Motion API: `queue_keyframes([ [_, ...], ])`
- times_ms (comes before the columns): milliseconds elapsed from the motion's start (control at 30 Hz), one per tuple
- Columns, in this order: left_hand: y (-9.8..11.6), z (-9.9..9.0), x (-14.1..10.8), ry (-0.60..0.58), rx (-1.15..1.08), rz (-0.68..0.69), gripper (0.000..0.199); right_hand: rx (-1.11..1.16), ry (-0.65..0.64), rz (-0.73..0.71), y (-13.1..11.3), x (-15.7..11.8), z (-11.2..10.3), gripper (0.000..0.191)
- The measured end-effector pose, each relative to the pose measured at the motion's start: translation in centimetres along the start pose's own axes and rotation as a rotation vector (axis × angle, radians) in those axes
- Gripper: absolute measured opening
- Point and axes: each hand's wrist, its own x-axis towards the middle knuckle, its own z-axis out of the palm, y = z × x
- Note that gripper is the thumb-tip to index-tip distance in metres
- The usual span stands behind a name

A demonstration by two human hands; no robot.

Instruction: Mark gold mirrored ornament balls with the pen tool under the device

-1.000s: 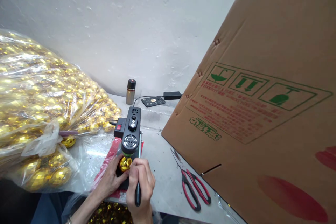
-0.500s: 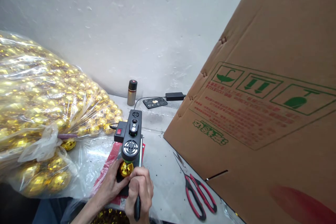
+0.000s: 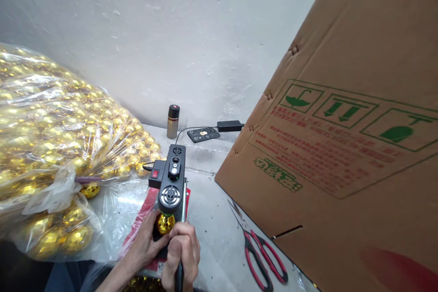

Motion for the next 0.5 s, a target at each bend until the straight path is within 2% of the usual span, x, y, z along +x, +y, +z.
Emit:
queue_keyframes([
  [500, -0.2, 0.17, 0.02, -0.007, 0.005, -0.001, 0.045, 0.029, 0.004, 0.005, 0.26, -0.21, 0.0, 0.031],
])
